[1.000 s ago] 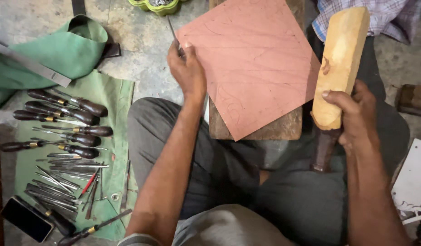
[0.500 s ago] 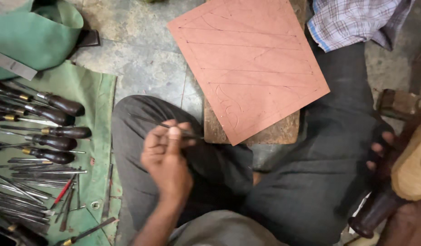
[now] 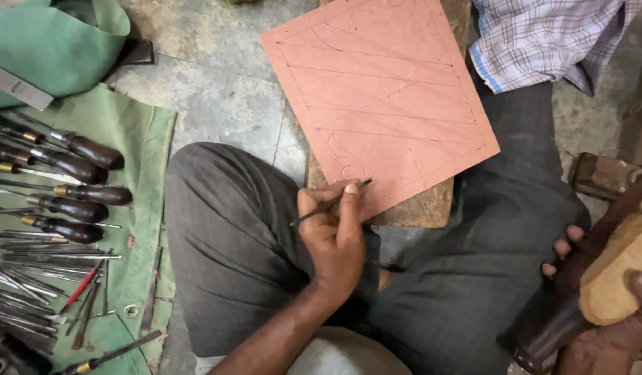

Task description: The person uses a thin metal tool to engrave lines into a flat piece of reddish material while holding a wooden block.

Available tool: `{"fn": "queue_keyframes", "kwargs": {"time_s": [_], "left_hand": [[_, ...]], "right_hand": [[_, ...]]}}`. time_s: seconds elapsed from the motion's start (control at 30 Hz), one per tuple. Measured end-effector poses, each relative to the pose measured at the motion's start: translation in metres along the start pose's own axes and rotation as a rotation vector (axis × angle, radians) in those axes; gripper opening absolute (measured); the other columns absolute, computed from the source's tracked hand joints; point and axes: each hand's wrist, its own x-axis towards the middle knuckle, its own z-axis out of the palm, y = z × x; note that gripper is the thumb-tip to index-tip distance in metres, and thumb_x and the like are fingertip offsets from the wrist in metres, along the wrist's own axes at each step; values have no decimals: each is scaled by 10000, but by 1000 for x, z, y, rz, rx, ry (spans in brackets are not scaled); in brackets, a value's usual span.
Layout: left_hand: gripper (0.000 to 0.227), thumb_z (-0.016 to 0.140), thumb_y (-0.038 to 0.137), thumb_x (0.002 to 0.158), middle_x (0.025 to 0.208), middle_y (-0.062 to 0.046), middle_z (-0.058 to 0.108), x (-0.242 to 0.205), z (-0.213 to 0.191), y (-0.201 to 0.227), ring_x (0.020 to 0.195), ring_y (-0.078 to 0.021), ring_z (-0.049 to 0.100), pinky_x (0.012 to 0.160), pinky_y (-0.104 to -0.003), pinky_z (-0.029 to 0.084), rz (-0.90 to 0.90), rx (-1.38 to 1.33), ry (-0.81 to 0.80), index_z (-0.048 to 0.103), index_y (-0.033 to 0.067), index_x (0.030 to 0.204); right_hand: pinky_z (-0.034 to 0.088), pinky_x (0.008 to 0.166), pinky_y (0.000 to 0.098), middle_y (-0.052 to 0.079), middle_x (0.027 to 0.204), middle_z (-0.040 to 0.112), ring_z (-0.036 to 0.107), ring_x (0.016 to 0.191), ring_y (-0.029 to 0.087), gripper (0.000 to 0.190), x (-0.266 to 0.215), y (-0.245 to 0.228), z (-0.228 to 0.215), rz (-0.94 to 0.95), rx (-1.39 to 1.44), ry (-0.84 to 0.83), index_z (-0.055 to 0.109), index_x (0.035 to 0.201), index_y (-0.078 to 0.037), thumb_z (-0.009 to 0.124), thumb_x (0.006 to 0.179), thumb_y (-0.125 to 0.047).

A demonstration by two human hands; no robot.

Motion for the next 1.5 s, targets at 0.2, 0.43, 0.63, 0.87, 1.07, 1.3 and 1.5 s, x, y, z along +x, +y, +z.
{"fn": "queue_keyframes", "kwargs": {"time_s": [0.2, 0.43, 0.63, 0.87, 1.07, 1.3, 1.5], "left_hand": [[146, 672, -2, 1016, 900, -120, 709, 4, 2, -3, 735, -84, 614, 613, -236, 503, 3, 190, -78, 549, -13, 939], [151, 623, -19, 1014, 1036, -143, 715, 15, -35, 28, 868, -128, 699, 792, -274, 610, 101, 49, 24, 483, 33, 1040], [129, 598, -18, 1015, 994, -150, 719, 36, -61, 53, 854, -173, 734, 789, -320, 648, 10, 124, -28, 508, 23, 1099], [183, 628, -11, 997, 1004, -128, 704, 113, -34, 69, 898, -209, 776, 795, -340, 694, -41, 128, -409, 537, -26, 1155], [166, 690, -9, 1017, 933, -90, 648, 167, 42, 44, 807, -150, 728, 719, -293, 665, 89, 297, -1115, 560, -12, 1121], [105, 655, 5, 954, 690, -4, 660, 171, 98, -1, 620, -78, 681, 555, -267, 565, -159, 425, -1395, 563, 26, 1000], [134, 697, 36, 956, 688, -10, 653, 168, 102, -21, 598, -71, 630, 548, -255, 499, -137, 301, -1445, 578, 43, 1015]], "right_hand": [[526, 983, 459, 201, 1462, 559, 591, 1270, 285, 966, -5, 2, 5, -6, -240, 179, 288, 1689, -19, 651, 930, -493], [503, 1071, 530, 243, 1492, 480, 535, 1303, 336, 838, 10, 19, -55, 32, 22, -6, 298, 1645, 17, 615, 1037, -464], [454, 1084, 516, 195, 1528, 472, 510, 1371, 308, 735, 12, 22, -60, 83, 89, 38, 304, 1657, -50, 557, 1084, -433], [482, 1078, 511, 196, 1472, 513, 535, 1326, 295, 786, 3, 6, -22, 46, -12, 58, 334, 1604, -12, 590, 989, -429], [528, 974, 529, 235, 1344, 581, 616, 1217, 367, 767, -1, 0, -2, 9, 94, 100, 402, 1583, 8, 605, 931, -340], [541, 906, 508, 253, 1331, 624, 636, 1156, 379, 818, -3, -2, 28, 23, 18, 220, 419, 1570, 4, 625, 849, -324], [528, 893, 496, 258, 1367, 604, 623, 1137, 367, 755, -2, -6, 35, 23, -131, 227, 418, 1531, 19, 589, 895, -351]]}}
